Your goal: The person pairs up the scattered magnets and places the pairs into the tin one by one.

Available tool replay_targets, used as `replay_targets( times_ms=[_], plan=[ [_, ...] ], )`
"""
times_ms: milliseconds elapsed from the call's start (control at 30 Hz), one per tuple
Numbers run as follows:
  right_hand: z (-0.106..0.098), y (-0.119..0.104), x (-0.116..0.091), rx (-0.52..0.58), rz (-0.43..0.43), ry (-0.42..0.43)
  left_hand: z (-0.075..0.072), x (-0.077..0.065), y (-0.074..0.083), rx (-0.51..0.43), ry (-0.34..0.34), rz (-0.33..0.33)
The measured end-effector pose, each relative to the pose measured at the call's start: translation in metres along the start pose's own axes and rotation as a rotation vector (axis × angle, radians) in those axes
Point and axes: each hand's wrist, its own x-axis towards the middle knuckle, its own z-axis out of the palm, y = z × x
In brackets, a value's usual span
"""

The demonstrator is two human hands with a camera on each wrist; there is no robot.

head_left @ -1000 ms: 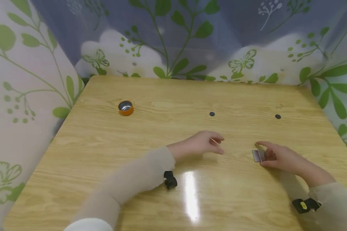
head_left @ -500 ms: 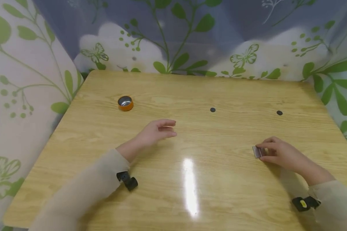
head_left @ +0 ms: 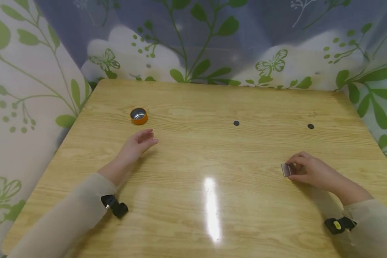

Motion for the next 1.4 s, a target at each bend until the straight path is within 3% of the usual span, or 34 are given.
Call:
replay_targets(
  times_ms=[233,433,567,700,867,1200,1400],
  plan=[
    [0.0,-0.003,0.0,-0.005,0.076,-0.051,-0.02,0.0,-0.005,-0.12,0.084,-0.063],
    [-0.002,-0.003,0.003,0.044,0.134,-0.073,-0.038,0.013,0.0,-0.058,0.129,-0.075],
    [-0.004,0.0,0.004,0.078,0.159,-0.107,-0.053,0.034,0.0,0.024,0.096,-0.077],
    [-0.005,0.003,0.005,0.103,0.191,-0.117,-0.066,0.054,0.001,0.04,0.02,-0.071],
    [-0.007,0.007,0.004,0.136,0.209,-0.116,-0.076,0.069,0.001,0.114,-0.055,-0.025],
    [-0.015,0.015,0.006,0.189,0.201,-0.161,-0.073,0.079,0.002,0.211,-0.029,0.088],
    [-0.017,0.015,0.008,0.22,0.245,-0.162,-0.075,0.078,0.0,0.213,-0.033,0.081]
  ],
)
